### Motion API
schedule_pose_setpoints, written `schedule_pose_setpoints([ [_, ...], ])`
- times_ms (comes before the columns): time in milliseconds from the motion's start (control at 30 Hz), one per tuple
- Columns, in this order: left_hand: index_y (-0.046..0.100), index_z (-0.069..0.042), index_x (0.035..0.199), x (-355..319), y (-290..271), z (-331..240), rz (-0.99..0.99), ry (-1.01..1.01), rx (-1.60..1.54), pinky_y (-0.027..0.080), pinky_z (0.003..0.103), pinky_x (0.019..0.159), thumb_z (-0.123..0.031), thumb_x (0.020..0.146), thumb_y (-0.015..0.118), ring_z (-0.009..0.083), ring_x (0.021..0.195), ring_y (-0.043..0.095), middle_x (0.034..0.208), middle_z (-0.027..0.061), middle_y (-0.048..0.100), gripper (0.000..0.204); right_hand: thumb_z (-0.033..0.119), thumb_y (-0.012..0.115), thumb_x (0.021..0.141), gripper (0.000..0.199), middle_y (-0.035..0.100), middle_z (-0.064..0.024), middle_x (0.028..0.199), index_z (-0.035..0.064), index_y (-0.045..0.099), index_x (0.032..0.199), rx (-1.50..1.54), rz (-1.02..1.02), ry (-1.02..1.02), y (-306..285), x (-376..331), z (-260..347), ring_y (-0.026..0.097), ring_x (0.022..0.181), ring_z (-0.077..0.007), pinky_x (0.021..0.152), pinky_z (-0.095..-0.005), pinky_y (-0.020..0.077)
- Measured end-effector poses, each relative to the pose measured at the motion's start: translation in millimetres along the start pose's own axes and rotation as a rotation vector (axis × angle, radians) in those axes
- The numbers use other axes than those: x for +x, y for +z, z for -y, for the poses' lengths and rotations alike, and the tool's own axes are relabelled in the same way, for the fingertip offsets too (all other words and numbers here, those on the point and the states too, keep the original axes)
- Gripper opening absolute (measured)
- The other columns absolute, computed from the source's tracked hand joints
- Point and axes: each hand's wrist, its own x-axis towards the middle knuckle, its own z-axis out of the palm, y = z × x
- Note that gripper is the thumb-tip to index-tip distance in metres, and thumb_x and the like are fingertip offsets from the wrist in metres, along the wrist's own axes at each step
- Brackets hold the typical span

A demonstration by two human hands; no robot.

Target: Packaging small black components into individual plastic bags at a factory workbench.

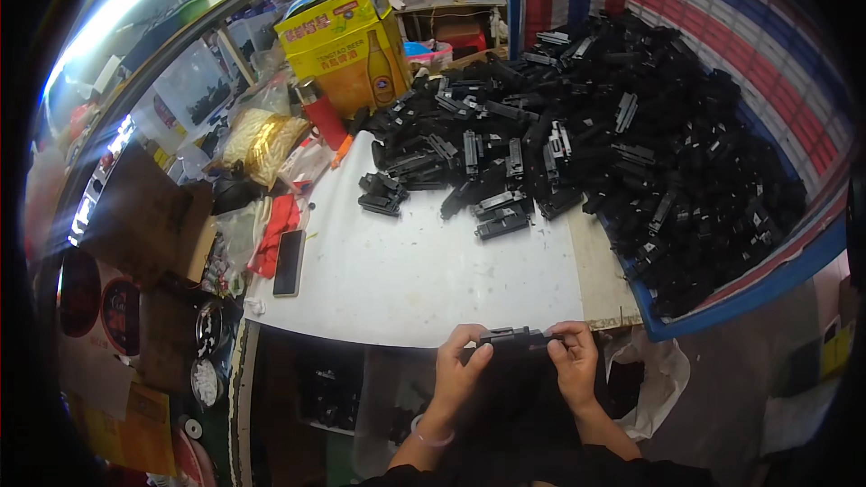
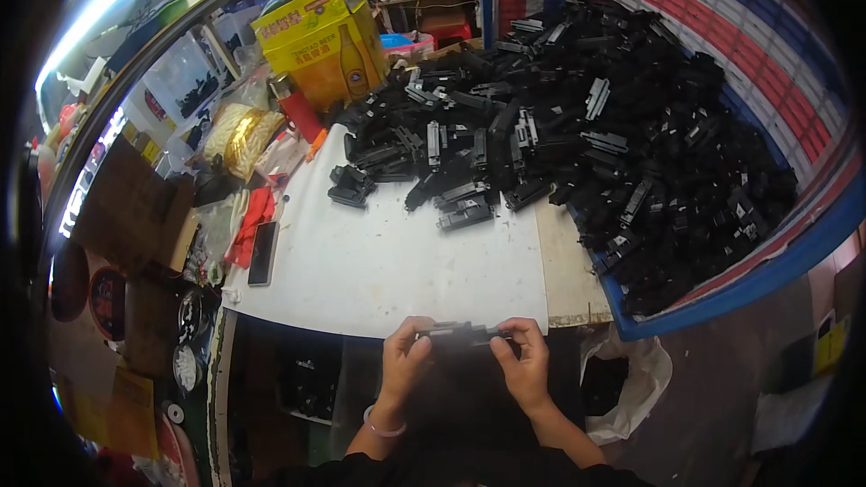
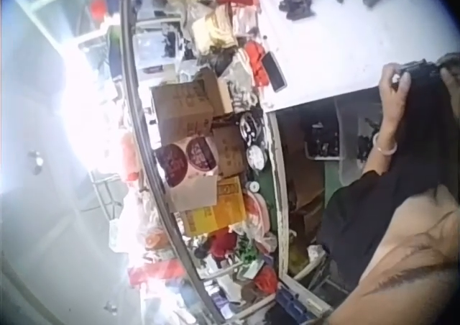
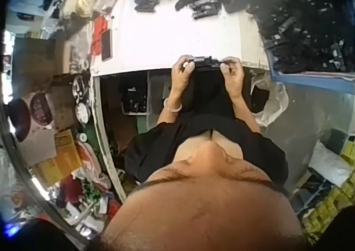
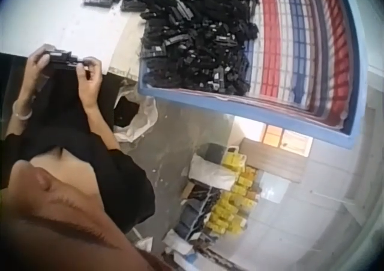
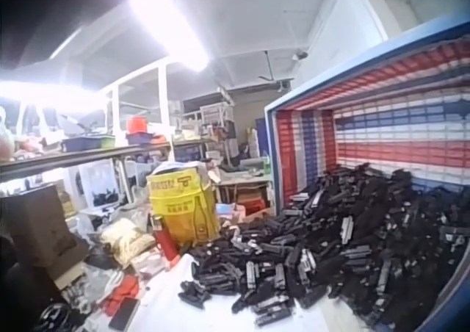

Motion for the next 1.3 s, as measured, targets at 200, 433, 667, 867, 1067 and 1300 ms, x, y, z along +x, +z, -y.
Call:
schedule_pose_setpoints([
  [200,0.058,0.001,0.091,-4,0,-5,0.054,0.103,0.022,0.042,0.025,0.072,-0.042,0.082,0.065,0.0128,0.081,0.052,0.094,0.0062,0.055,0.045,0.012,0.064,0.085,0.023,0.056,-0.0049,0.099,0.0013,0.054,0.103,-0.098,0.066,-0.060,-5,-3,5,0.053,0.092,-0.0115,0.083,-0.0242,0.0413],
  [433,0.059,0.001,0.092,2,3,-5,0.176,0.230,0.176,0.042,0.031,0.084,-0.030,0.077,0.071,0.0223,0.091,0.054,0.096,0.0103,0.058,0.036,0.013,0.064,0.084,0.019,0.057,-0.0066,0.094,0.0013,0.057,0.096,-0.252,0.083,-0.134,-21,-3,15,0.054,0.090,-0.0147,0.082,-0.0270,0.0423],
  [667,0.062,-0.006,0.099,74,-10,9,0.172,0.469,0.780,0.039,0.038,0.087,-0.022,0.073,0.073,0.0282,0.096,0.055,0.098,0.0100,0.061,0.033,0.016,0.063,0.079,0.015,0.055,-0.0138,0.076,0.0025,0.060,0.083,-1.282,-0.225,-0.569,-162,-50,57,0.053,0.075,-0.0292,0.074,-0.0364,0.0441],
  [867,0.057,-0.006,0.109,179,11,40,-0.011,0.657,1.077,0.036,0.041,0.090,-0.023,0.071,0.072,0.0284,0.106,0.049,0.104,0.0112,0.056,0.044,0.029,0.072,0.072,0.036,0.065,-0.0146,0.091,0.0049,0.066,0.097,-1.686,0.136,0.515,-215,-88,34,0.062,0.085,-0.0327,0.078,-0.0403,0.0458],
  [1067,0.052,-0.004,0.108,205,39,69,-0.062,0.739,1.300,0.029,0.046,0.096,-0.020,0.068,0.067,0.0287,0.111,0.044,0.107,0.0109,0.053,0.046,0.029,0.069,0.076,0.033,0.066,-0.0133,0.090,0.0066,0.066,0.099,-1.435,0.169,0.143,-157,-56,21,0.061,0.085,-0.0309,0.081,-0.0395,0.0441],
  [1300,0.055,-0.004,0.105,153,29,39,0.032,0.599,1.040,0.030,0.046,0.098,-0.014,0.073,0.063,0.0293,0.109,0.049,0.102,0.0138,0.056,0.034,0.027,0.068,0.080,0.029,0.066,-0.0105,0.088,0.0068,0.065,0.100,-1.012,0.322,-0.185,-91,-16,16,0.061,0.082,-0.0256,0.078,-0.0349,0.0456],
])
